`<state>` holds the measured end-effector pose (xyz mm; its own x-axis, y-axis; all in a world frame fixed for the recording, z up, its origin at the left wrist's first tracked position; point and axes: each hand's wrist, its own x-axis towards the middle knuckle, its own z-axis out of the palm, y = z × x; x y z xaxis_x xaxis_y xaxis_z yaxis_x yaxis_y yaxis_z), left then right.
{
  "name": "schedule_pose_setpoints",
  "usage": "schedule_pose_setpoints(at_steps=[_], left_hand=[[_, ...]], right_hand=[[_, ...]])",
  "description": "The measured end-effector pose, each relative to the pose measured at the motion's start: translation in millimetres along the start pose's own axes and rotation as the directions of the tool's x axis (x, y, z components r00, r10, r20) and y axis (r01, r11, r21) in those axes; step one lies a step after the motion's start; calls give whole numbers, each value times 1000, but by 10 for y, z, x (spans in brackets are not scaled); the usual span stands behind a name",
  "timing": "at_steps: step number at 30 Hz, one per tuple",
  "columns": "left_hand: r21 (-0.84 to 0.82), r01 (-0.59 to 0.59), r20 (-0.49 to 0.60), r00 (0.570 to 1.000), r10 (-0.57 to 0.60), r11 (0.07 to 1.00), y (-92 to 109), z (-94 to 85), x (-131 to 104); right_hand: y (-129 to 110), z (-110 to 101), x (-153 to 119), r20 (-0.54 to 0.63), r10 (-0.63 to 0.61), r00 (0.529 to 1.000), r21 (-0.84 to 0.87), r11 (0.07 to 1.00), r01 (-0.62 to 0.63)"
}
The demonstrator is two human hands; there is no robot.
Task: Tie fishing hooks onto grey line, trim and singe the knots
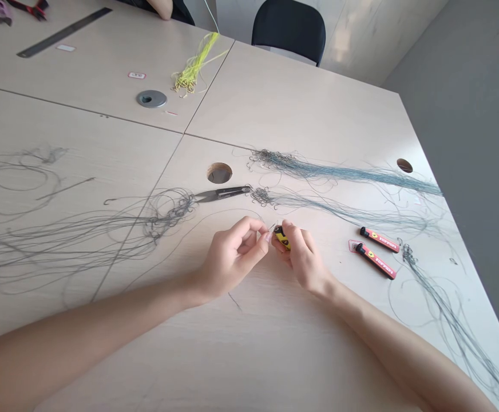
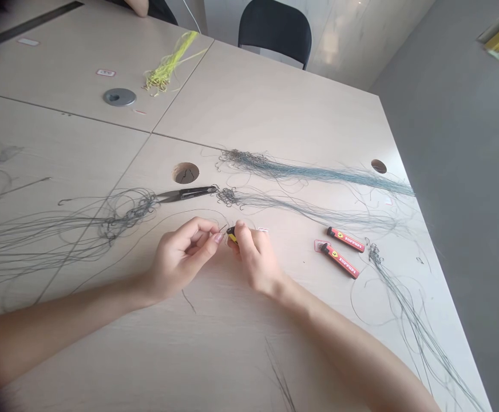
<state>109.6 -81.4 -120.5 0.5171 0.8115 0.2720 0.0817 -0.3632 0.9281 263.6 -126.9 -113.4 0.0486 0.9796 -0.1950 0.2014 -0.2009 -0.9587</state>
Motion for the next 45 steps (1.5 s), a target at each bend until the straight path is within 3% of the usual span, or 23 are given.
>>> schedule_pose_setpoints(at_steps=[10,25,38,42,45], left_hand=[[-7,-13,-4,1000,13,1000,-10,4,-8],[-4,8,3,1000,-8,1000,-3,5,-7],[-24,26,-1,1000,-26,999,-4,10,-11],[-82,76,0,997,-76,994,-10,12,-7],[-146,156,36,988,-152,977,0,3,6]], right_hand=[[29,-1,4,18,-14,1000,46,999,13],[101,-36,-15,23,-94,995,-44,994,95],[0,11,-9,-27,31,999,67,997,-30],[54,58,-41,-122,37,992,237,971,-7],[121,77,-59,-262,-84,961,308,937,166]])
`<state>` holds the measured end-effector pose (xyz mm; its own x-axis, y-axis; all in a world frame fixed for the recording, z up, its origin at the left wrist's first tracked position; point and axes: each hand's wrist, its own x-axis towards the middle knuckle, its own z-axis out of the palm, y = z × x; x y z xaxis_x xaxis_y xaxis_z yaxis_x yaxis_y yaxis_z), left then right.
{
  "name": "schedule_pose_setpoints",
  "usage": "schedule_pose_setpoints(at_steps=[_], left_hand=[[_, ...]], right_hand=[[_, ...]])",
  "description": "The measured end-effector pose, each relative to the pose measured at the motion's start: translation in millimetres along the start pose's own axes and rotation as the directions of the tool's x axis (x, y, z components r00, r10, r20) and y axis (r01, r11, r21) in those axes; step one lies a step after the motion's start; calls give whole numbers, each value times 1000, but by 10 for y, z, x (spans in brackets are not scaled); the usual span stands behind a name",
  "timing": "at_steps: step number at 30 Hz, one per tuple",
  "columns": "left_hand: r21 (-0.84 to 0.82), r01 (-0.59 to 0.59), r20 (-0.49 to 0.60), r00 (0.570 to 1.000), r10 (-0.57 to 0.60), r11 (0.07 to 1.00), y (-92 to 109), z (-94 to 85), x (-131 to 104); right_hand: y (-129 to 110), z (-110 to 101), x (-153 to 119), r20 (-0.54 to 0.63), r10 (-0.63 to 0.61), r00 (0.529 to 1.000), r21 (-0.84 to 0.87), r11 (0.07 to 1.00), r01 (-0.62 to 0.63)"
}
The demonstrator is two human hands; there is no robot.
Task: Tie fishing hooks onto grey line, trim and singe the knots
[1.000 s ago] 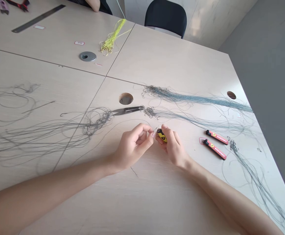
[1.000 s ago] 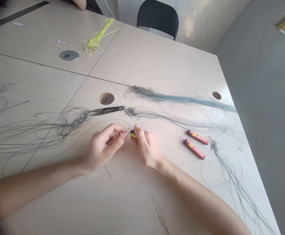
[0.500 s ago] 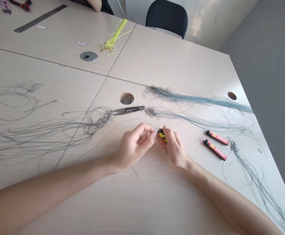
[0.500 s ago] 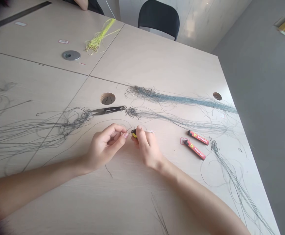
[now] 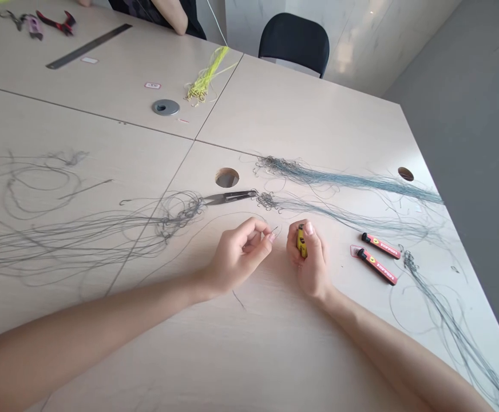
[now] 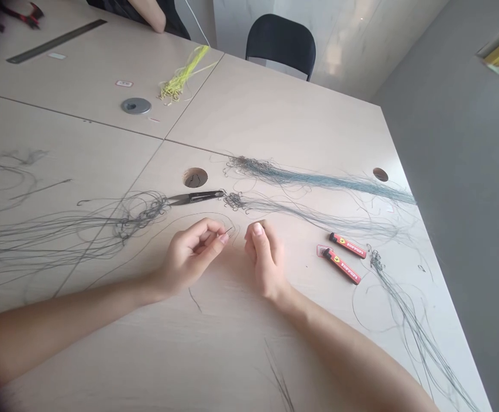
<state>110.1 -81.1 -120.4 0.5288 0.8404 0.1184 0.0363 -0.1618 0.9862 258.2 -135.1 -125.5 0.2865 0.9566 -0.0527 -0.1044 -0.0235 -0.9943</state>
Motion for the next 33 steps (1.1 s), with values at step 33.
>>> schedule_pose_setpoints(at_steps=[33], left_hand=[[542,-266,-129,911,392,797,-79,25,-35]], right_hand=[[-77,17,-14,63,-100,993,-178,978,110]])
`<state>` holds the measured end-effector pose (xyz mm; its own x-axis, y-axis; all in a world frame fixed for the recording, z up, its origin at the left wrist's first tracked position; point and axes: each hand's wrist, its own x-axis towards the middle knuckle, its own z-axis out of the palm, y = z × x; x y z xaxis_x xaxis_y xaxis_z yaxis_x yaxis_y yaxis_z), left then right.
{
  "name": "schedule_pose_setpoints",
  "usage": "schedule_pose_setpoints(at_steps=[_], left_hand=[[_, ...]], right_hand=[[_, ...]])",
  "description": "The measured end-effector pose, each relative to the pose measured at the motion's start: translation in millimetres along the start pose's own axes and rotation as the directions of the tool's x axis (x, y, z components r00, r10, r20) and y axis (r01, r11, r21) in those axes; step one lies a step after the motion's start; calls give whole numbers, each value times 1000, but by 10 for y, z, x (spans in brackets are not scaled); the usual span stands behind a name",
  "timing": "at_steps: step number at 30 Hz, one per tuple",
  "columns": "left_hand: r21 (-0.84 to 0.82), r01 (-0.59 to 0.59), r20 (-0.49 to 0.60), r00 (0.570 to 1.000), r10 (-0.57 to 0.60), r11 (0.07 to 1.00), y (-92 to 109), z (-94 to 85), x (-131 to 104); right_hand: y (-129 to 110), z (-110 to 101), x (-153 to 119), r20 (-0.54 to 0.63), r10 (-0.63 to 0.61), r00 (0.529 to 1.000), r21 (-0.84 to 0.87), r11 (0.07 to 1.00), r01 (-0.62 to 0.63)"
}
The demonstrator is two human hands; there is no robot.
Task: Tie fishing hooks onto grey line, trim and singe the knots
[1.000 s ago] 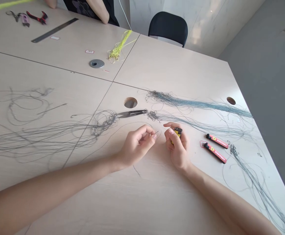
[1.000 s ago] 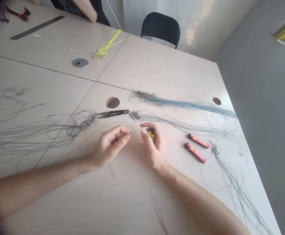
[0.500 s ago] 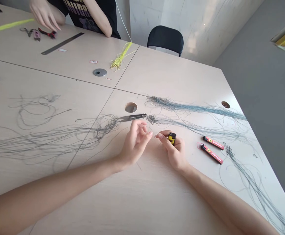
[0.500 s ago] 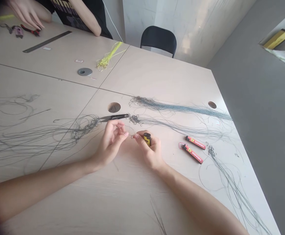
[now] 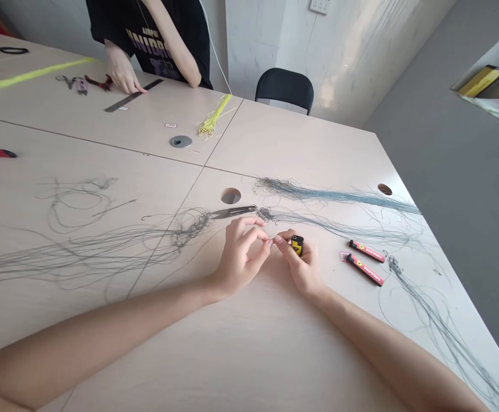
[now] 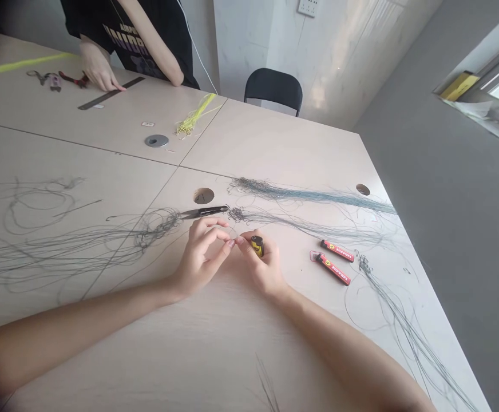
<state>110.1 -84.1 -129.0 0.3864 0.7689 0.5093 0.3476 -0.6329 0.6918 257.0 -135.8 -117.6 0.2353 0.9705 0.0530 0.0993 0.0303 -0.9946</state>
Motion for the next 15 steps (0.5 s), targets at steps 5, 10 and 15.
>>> schedule_pose_setpoints(at_steps=[5,10,15], left_hand=[[-36,19,-34,999,-20,999,-10,2,9],[-132,168,-41,984,-174,977,-50,11,45],[-190,260,-11,964,-267,947,-57,-9,73]], right_hand=[[-46,-45,123,-21,112,994,128,986,-108],[-620,-543,431,-38,276,960,310,917,-251],[-1327,-1405,451,-259,254,932,250,950,-189]])
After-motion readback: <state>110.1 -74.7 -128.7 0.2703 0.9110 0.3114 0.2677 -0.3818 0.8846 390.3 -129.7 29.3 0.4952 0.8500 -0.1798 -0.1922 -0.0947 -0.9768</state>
